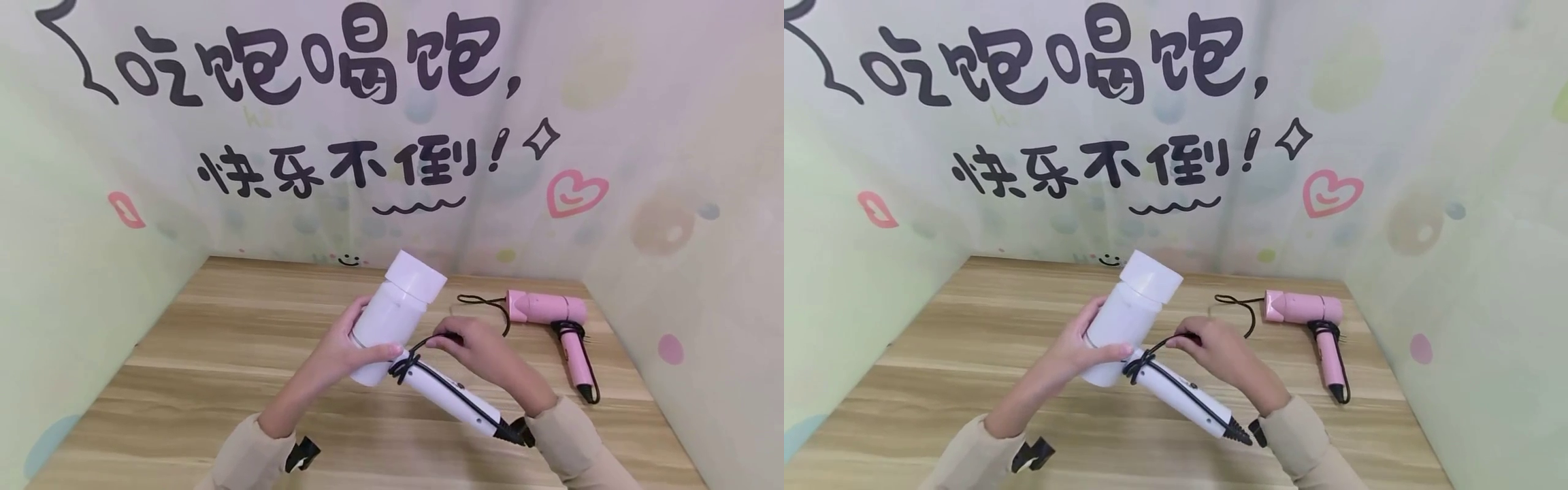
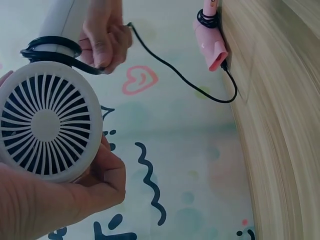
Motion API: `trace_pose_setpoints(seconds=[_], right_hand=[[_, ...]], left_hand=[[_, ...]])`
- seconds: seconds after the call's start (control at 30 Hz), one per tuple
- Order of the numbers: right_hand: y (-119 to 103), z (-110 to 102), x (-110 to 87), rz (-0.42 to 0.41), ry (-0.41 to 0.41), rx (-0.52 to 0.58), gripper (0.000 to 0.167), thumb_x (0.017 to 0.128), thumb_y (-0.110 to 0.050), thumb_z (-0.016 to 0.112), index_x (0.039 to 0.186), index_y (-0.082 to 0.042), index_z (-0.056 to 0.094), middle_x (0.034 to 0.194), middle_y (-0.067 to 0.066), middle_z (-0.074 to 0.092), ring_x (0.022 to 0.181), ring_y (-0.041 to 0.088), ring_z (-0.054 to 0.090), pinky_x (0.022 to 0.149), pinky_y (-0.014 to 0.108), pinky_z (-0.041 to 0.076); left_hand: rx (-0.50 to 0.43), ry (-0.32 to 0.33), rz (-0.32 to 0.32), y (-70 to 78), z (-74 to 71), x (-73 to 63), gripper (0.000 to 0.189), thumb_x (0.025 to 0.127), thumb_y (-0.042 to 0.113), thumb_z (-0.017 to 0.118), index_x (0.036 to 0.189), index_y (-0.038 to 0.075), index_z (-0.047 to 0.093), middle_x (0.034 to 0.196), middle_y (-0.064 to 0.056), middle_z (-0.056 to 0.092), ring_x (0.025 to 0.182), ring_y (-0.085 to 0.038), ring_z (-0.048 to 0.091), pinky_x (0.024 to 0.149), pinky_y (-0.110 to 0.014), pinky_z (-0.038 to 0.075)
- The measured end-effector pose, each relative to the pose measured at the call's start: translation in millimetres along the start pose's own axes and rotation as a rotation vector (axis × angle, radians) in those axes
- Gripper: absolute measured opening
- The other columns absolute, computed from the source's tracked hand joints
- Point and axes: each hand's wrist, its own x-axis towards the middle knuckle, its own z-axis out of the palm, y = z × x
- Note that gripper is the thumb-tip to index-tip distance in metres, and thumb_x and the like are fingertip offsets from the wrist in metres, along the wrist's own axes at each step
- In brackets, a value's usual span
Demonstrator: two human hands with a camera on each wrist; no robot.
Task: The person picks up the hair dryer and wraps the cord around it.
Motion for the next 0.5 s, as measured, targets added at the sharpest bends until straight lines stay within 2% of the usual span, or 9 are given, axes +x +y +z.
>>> trace_pose_setpoints(seconds=[0.17,0.3,0.5], right_hand=[[-9,-8,0.6,-0.030,0.053,-0.072,0.009,0.080,-0.027,0.072,0.076,-0.021,0.067,0.066,-0.013,0.058,0.057,-0.004,0.045,0.053,0.015,0.042],[-20,-12,-0.8,-0.061,0.064,-0.057,0.010,0.080,-0.026,0.073,0.074,-0.020,0.067,0.065,-0.013,0.060,0.057,-0.005,0.046,0.053,0.014,0.043],[-33,-16,-2.7,-0.081,0.018,-0.021,0.010,0.085,-0.020,0.067,0.075,-0.018,0.067,0.063,-0.014,0.055,0.058,-0.003,0.043,0.054,0.015,0.040]], left_hand=[[0.071,-0.007,0.014,-3.1,6.1,1.0,0.074,0.069,0.022,0.082,0.131,0.020,0.043,0.111,-0.010,0.059,0.090,-0.020,0.060,0.073,-0.032,0.052],[0.133,0.036,0.000,-4.7,11.8,2.6,0.076,0.067,0.027,0.083,0.131,0.021,0.043,0.109,-0.006,0.060,0.088,-0.019,0.060,0.070,-0.032,0.052],[0.230,0.115,-0.007,-5.7,18.1,5.4,0.078,0.065,0.031,0.084,0.131,0.018,0.044,0.109,-0.004,0.059,0.088,-0.019,0.058,0.071,-0.032,0.050]])
